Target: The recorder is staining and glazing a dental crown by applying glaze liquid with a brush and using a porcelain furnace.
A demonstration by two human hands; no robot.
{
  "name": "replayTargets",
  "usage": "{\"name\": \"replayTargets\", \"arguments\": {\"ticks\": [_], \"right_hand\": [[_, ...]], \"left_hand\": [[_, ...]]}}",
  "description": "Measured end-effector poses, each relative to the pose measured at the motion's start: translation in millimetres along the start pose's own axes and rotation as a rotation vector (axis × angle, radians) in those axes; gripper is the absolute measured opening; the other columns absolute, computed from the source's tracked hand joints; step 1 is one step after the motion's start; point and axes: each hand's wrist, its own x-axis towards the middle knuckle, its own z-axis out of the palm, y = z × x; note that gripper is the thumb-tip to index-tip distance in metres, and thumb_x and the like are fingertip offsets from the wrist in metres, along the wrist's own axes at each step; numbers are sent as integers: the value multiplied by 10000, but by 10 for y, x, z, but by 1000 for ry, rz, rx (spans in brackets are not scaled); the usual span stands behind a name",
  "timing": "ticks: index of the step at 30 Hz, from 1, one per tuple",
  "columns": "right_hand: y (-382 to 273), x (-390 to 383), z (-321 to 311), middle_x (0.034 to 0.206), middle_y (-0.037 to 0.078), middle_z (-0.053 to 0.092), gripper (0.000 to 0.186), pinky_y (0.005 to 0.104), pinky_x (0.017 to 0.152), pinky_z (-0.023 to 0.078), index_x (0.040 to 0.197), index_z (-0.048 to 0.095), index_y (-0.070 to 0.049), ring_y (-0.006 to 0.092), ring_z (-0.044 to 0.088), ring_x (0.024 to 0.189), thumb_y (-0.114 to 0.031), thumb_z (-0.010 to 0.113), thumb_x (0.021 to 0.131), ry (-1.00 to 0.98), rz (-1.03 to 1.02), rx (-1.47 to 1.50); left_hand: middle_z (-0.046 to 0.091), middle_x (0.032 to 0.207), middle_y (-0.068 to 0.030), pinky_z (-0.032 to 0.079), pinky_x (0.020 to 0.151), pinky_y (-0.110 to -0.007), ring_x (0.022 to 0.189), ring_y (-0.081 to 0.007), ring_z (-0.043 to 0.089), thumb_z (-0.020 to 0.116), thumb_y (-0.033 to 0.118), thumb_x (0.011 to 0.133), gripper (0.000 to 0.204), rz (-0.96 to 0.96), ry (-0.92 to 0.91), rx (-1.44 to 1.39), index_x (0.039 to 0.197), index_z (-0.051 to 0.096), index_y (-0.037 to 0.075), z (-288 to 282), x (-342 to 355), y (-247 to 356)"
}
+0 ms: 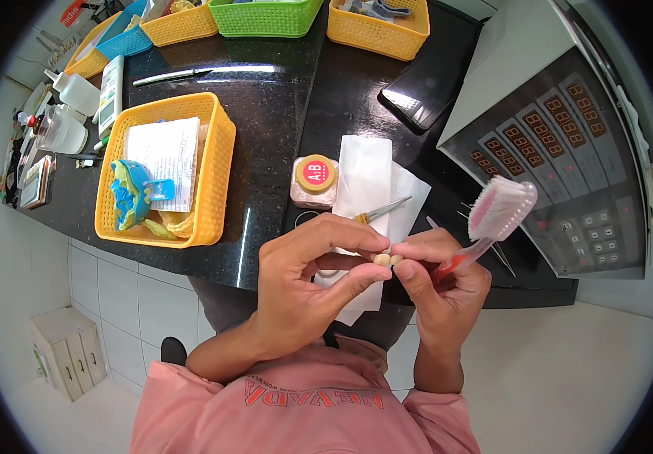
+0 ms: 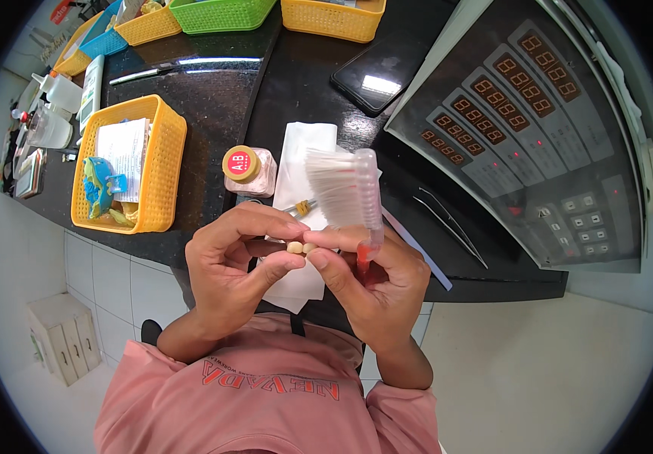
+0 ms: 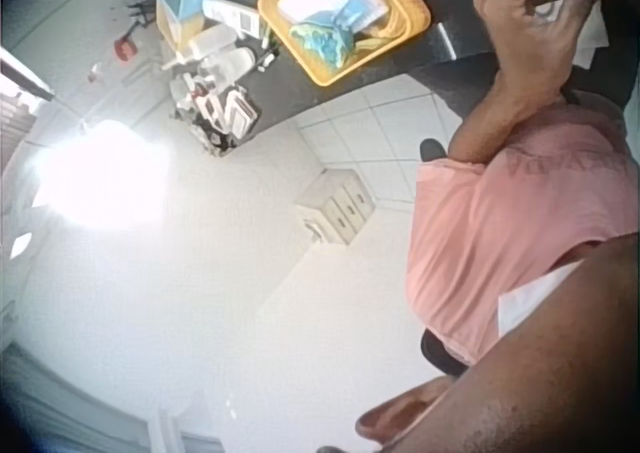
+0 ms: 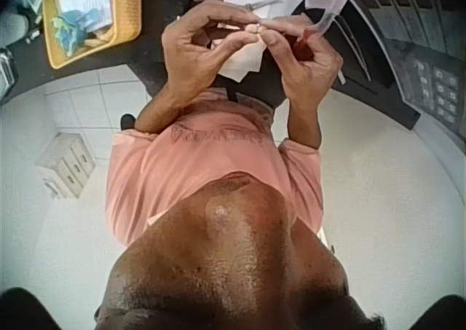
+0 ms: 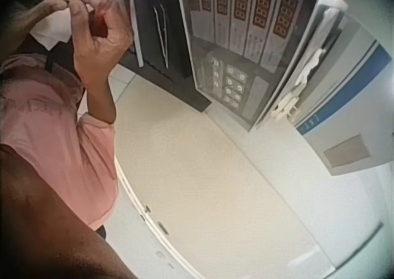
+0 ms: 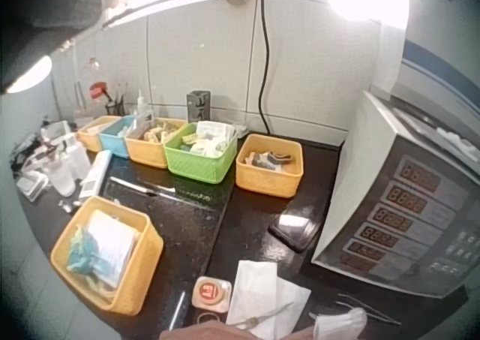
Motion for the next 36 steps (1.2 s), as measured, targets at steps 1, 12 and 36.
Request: {"name": "replayTargets", "arguments": {"ticks": [1,12,36], "right_hand": [[-5,2,4,896,113,707,146,184,565,417,969,726,22,63,580,690,-7,734,826,0,1,0],[-44,-34,7,838,114,695,160,270,705,470,946,723,39,167,624,786,-3,755,795,22,36,-91],[-13,-47,9,873,129,702,125,244,676,503,901,667,48,136,651,784,4,749,818,31,60,85]], "left_hand": [[639,1017,-163,584,807,-280,951,-190,655,736,-44,800,197,-46,6,-55,976,649,-53,3,1,14],[633,1001,-144,568,817,-270,922,-171,641,705,-72,813,184,-68,-64,-161,993,677,-44,-57,-2,-32],[632,983,-153,575,807,-269,919,-172,646,734,-73,787,194,-47,9,-147,956,640,-51,-7,-44,-69]]}}
